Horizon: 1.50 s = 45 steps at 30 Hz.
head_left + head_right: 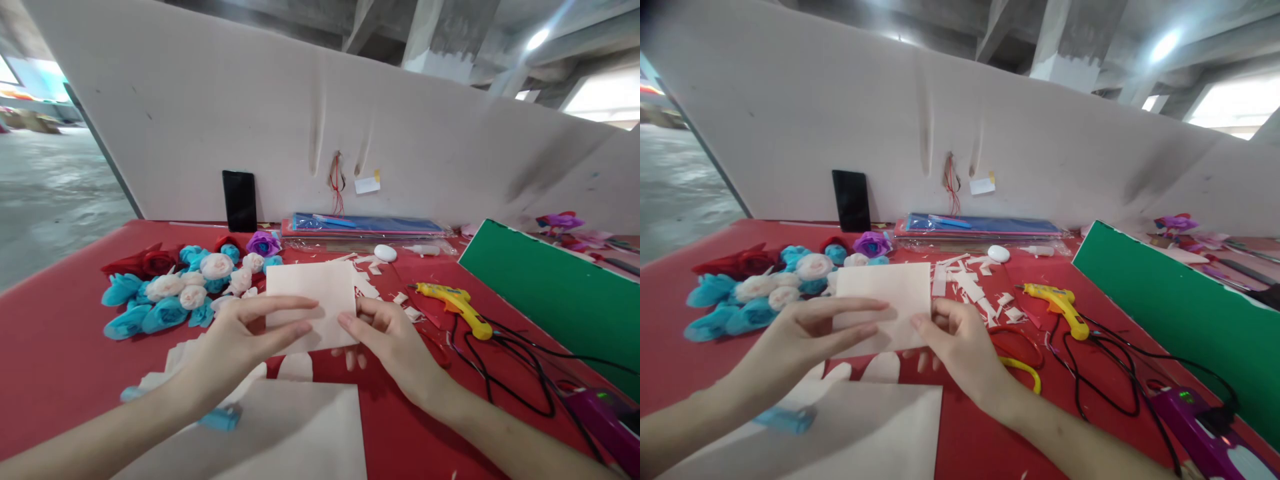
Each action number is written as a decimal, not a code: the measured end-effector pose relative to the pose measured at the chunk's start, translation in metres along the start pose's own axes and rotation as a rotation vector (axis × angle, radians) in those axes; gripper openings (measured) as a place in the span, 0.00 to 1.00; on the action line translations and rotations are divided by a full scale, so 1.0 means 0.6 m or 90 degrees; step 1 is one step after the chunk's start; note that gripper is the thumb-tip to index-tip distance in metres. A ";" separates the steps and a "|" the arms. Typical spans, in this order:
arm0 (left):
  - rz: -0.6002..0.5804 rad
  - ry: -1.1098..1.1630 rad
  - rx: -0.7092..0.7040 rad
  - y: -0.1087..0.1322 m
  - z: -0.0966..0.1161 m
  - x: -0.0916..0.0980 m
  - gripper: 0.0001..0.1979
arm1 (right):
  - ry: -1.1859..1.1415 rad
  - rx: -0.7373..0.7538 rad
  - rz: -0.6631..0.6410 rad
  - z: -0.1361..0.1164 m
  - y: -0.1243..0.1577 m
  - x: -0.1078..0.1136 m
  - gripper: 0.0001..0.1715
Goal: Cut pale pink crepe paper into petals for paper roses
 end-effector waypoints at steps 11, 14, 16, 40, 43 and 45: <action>0.090 -0.034 -0.046 0.000 0.010 0.013 0.29 | 0.536 0.006 0.074 0.004 0.014 0.099 0.15; 0.078 0.073 -0.077 -0.003 0.009 0.014 0.35 | 0.660 -0.070 0.055 0.043 0.026 0.131 0.24; 0.071 0.108 -0.065 -0.004 0.008 0.013 0.38 | 0.708 -0.104 0.030 0.062 0.030 0.136 0.27; 0.190 -0.046 -0.046 -0.004 0.015 0.023 0.29 | 0.313 -0.029 0.073 0.027 0.045 0.106 0.07; 0.185 -0.054 -0.063 -0.004 0.019 0.022 0.29 | 0.170 -0.045 0.048 0.027 0.042 0.091 0.12; 0.176 -0.022 -0.059 -0.004 0.019 0.021 0.30 | 0.092 -0.045 0.024 0.030 0.039 0.080 0.12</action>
Point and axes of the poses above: each hand's wrist, its own y-axis away from the middle knuckle, its own x-axis out of the back of the hand, z = x × y, the point moved 2 cm from there along -y, towards the middle knuckle, and after that the axes turned 6 degrees about -x, right-handed, at the moved point
